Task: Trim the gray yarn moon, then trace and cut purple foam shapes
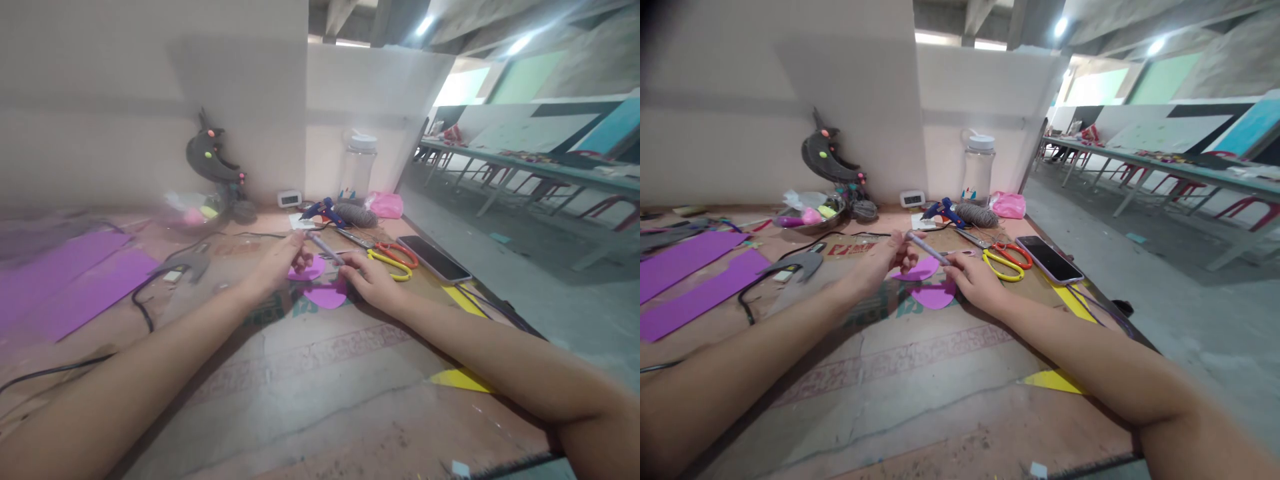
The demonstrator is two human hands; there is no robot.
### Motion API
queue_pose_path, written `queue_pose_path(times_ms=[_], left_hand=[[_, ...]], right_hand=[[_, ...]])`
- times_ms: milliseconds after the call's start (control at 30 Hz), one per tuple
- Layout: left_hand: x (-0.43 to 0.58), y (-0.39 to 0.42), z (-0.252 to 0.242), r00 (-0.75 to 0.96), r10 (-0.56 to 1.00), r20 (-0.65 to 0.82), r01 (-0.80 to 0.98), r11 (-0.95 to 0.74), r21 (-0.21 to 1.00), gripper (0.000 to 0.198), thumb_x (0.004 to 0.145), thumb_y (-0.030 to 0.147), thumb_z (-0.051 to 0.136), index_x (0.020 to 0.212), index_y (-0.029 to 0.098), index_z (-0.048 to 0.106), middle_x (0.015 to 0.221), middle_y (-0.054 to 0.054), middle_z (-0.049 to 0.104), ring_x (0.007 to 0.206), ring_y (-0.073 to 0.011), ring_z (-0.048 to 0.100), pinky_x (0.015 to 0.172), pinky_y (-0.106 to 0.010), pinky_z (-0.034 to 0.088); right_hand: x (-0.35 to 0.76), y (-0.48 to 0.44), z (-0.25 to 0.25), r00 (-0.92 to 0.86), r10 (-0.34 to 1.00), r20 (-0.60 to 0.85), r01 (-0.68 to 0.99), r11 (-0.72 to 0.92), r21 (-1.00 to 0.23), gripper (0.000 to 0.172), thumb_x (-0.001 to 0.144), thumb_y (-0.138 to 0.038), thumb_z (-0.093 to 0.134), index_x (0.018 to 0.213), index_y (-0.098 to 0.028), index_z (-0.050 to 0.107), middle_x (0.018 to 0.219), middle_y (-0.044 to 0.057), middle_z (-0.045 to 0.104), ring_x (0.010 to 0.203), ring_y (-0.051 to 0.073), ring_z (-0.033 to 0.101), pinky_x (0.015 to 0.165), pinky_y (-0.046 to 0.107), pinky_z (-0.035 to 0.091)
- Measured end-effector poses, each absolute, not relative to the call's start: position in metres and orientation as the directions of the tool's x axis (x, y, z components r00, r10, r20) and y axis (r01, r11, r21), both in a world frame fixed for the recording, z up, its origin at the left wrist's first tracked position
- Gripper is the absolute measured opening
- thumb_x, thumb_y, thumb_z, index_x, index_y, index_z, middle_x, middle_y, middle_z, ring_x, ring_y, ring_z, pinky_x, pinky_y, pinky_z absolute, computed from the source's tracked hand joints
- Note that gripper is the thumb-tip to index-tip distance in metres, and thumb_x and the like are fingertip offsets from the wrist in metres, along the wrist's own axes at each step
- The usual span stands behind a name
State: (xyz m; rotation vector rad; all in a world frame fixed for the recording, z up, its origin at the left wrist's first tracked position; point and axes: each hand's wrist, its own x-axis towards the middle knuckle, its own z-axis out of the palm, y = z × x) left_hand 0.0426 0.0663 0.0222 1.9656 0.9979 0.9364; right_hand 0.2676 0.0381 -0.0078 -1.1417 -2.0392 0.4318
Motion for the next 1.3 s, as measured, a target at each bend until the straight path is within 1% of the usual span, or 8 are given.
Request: queue_pose_path(times_ms=[100,167,267,500,800,1000,1200,1300], left_hand=[[0.047,0.058,0.028,0.56,0.81,0.171,0.033,-0.229,0.973,0.075,0.095,0.074,0.016,0.105,0.016,0.063,0.055,0.003,0.044,0.049,-0.0132,0.04,0.051,-0.024,0.036],[0.047,0.056,0.031,0.606,0.785,0.131,-0.144,-0.054,0.988,0.067,0.092,0.077,0.028,0.095,0.019,0.061,0.054,0.005,0.04,0.048,-0.012,0.036,0.051,-0.023,0.032],[0.045,0.057,0.038,0.563,0.818,0.118,-0.244,0.028,0.969,0.06,0.092,0.075,0.035,0.086,0.02,0.057,0.053,0.005,0.037,0.047,-0.0112,0.034,0.051,-0.022,0.031],[0.033,0.067,0.054,0.515,0.857,-0.022,-0.239,0.169,0.956,0.052,0.098,0.058,0.031,0.077,0.018,0.058,0.05,0.005,0.028,0.043,-0.0106,0.028,0.046,-0.021,0.027],[0.033,0.07,0.055,0.483,0.872,-0.078,-0.215,0.205,0.955,0.043,0.096,0.04,0.038,0.061,0.018,0.051,0.049,0.008,0.018,0.038,-0.007,0.017,0.038,-0.017,0.016],[0.032,0.071,0.054,0.467,0.881,-0.077,-0.223,0.201,0.954,0.043,0.096,0.03,0.036,0.058,0.015,0.052,0.048,0.007,0.023,0.037,-0.0055,0.018,0.036,-0.015,0.018],[0.032,0.067,0.059,0.508,0.856,-0.093,-0.21,0.228,0.951,0.051,0.096,0.041,0.033,0.061,0.013,0.058,0.047,0.005,0.024,0.037,-0.0074,0.023,0.037,-0.017,0.024],[0.033,0.063,0.065,0.514,0.854,-0.079,-0.217,0.218,0.952,0.042,0.09,0.035,0.038,0.062,0.012,0.06,0.048,0.004,0.027,0.039,-0.0085,0.027,0.039,-0.018,0.028]], right_hand=[[0.267,0.036,-0.006,-0.372,0.812,0.449,0.591,0.58,-0.561,0.022,0.095,-0.033,0.054,0.107,-0.022,0.069,0.098,0.007,0.075,0.091,0.025,0.068,0.082,0.036,0.049],[0.266,0.035,-0.006,-0.396,0.801,0.45,0.591,0.597,-0.542,0.026,0.095,-0.032,0.053,0.113,-0.022,0.069,0.106,0.008,0.075,0.096,0.026,0.068,0.085,0.037,0.049],[0.267,0.034,-0.007,-0.443,0.778,0.445,0.585,0.627,-0.514,0.037,0.097,-0.029,0.051,0.132,-0.021,0.061,0.108,0.01,0.075,0.098,0.027,0.067,0.089,0.04,0.048],[0.27,0.036,-0.017,-0.585,0.664,0.466,0.567,0.745,-0.351,0.059,0.099,-0.022,0.045,0.157,-0.026,0.032,0.115,0.009,0.073,0.105,0.026,0.064,0.094,0.043,0.048],[0.269,0.035,-0.018,-0.649,0.589,0.482,0.571,0.795,-0.203,0.055,0.097,-0.034,0.058,0.15,-0.024,0.046,0.091,0.007,0.073,0.082,0.022,0.064,0.082,0.035,0.048],[0.267,0.031,-0.014,-0.682,0.541,0.492,0.543,0.826,-0.155,0.053,0.096,-0.038,0.061,0.146,-0.022,0.05,0.091,0.007,0.072,0.082,0.022,0.064,0.078,0.033,0.048],[0.268,0.033,-0.014,-0.676,0.511,0.531,0.546,0.831,-0.106,0.046,0.1,-0.039,0.054,0.139,-0.015,0.055,0.085,0.007,0.072,0.077,0.022,0.062,0.072,0.033,0.047],[0.269,0.033,-0.015,-0.661,0.526,0.535,0.559,0.821,-0.118,0.044,0.1,-0.04,0.053,0.137,-0.015,0.056,0.087,0.008,0.071,0.078,0.022,0.061,0.073,0.033,0.047]])
